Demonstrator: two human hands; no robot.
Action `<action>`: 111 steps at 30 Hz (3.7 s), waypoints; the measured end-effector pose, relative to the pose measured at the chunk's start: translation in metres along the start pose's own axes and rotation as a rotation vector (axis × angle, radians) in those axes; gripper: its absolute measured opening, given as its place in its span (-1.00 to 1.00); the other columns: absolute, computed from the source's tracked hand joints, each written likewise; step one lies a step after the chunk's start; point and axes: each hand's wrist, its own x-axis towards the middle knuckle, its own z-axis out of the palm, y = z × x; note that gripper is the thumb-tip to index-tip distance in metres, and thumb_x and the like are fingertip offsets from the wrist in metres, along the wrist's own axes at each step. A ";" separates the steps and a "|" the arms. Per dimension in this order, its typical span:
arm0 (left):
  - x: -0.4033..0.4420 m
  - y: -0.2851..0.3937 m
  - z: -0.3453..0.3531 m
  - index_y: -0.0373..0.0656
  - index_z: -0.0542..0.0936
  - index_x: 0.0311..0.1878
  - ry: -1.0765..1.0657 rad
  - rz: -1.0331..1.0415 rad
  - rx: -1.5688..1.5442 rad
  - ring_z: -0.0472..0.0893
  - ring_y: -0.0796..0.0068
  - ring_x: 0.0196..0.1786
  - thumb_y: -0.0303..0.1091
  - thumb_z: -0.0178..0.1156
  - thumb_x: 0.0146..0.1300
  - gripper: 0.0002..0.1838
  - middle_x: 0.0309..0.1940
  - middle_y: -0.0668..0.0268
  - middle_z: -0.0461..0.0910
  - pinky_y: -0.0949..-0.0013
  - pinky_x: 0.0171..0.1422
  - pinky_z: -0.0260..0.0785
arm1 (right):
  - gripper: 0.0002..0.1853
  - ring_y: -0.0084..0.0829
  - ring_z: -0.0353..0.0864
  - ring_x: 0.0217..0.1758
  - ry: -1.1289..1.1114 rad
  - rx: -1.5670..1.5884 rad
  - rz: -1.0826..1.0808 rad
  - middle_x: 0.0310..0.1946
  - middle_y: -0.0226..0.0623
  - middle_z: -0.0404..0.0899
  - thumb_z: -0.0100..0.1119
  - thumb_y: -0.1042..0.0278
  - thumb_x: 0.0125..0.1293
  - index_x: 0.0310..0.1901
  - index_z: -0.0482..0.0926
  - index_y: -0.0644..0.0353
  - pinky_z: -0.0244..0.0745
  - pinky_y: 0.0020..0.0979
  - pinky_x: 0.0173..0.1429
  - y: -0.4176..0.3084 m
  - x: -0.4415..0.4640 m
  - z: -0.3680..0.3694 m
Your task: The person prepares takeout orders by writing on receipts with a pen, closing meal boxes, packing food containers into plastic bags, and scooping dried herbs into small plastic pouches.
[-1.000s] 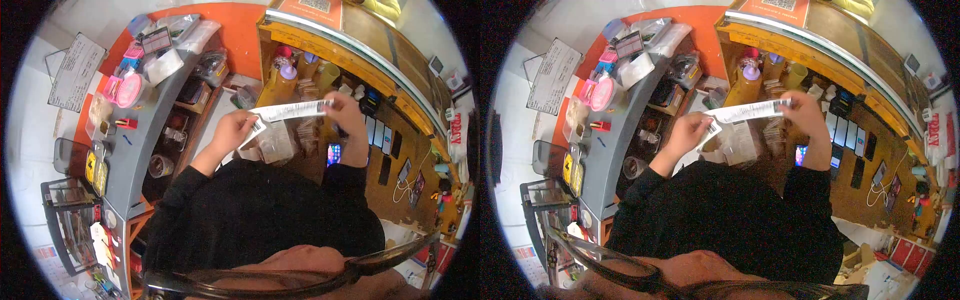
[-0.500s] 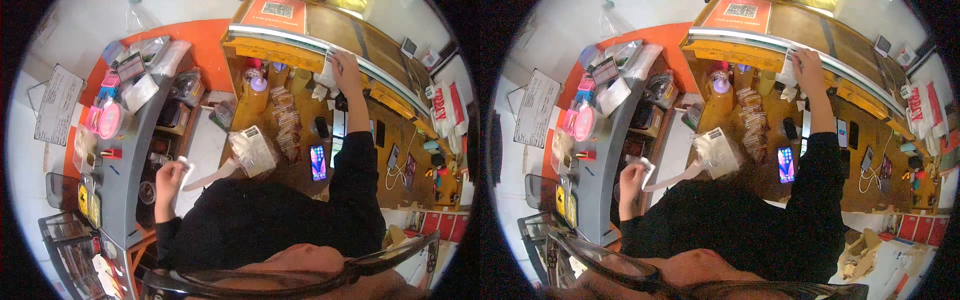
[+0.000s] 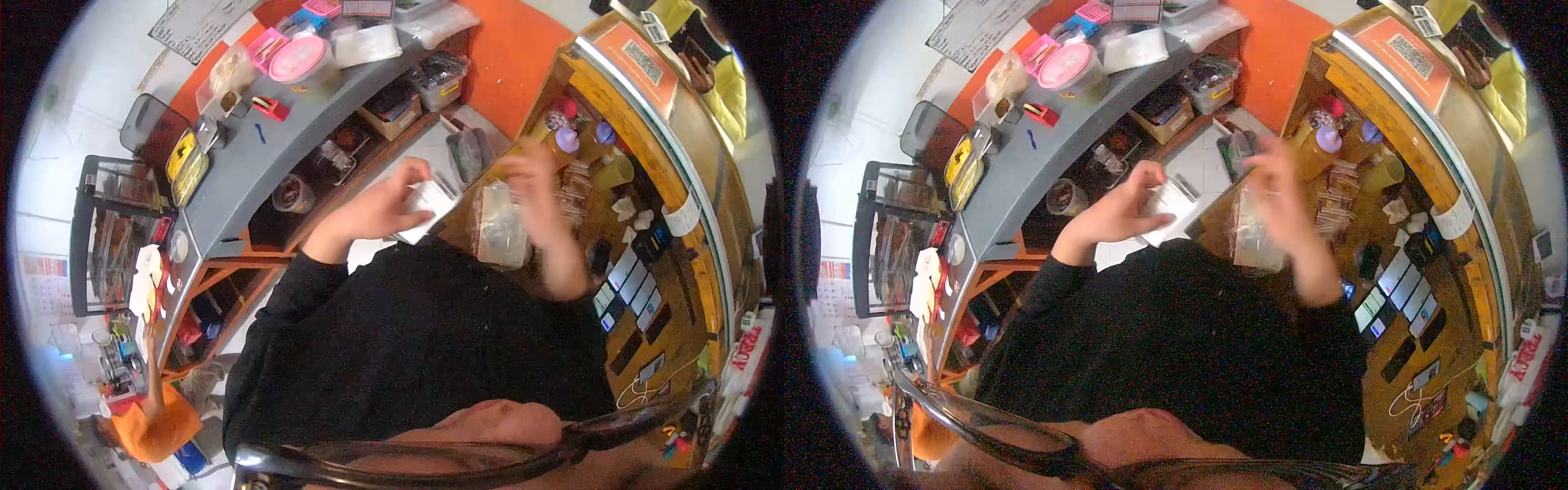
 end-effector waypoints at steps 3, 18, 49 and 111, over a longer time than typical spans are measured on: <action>0.005 0.019 0.000 -0.10 0.17 0.20 -0.092 0.033 0.099 0.46 0.51 -0.03 -0.50 0.35 0.14 -0.35 -0.05 0.26 0.47 0.42 0.06 0.35 | -0.43 -0.39 0.46 0.04 -0.260 0.640 0.443 -0.02 -0.21 0.48 0.10 0.53 0.32 0.30 0.08 0.12 0.33 -0.29 0.13 -0.014 0.007 0.055; -0.018 0.001 -0.018 -0.31 0.61 -0.38 -0.167 -0.254 0.156 0.46 0.57 -0.56 -0.15 0.36 0.18 -0.65 -0.64 0.25 0.53 0.37 -0.42 0.31 | -0.81 -0.13 0.49 -0.06 -0.589 0.273 -0.113 -0.25 -0.17 0.55 0.20 0.33 0.24 -0.24 0.56 0.30 0.30 -0.20 0.13 -0.003 0.023 0.098; -0.039 -0.034 -0.035 -0.30 0.67 -0.32 -0.005 -0.420 0.079 0.33 0.69 -0.52 -0.15 0.32 0.24 -0.68 -0.64 0.38 0.48 0.43 -0.43 0.25 | -0.89 -0.20 0.46 0.11 -0.065 -0.120 0.060 0.04 -0.13 0.49 0.13 0.42 0.30 -0.31 0.50 0.28 0.34 -0.26 0.18 0.019 0.024 0.035; 0.090 0.016 0.109 -0.28 0.63 -0.23 -0.211 0.365 0.237 0.64 0.12 -0.25 -0.25 0.44 0.04 -0.67 -0.30 0.11 0.65 0.27 -0.17 0.47 | -0.47 -0.27 0.55 0.03 0.742 -0.375 0.340 -0.02 -0.21 0.54 0.13 0.59 0.21 0.23 0.28 0.14 0.43 -0.29 0.15 -0.011 -0.100 -0.267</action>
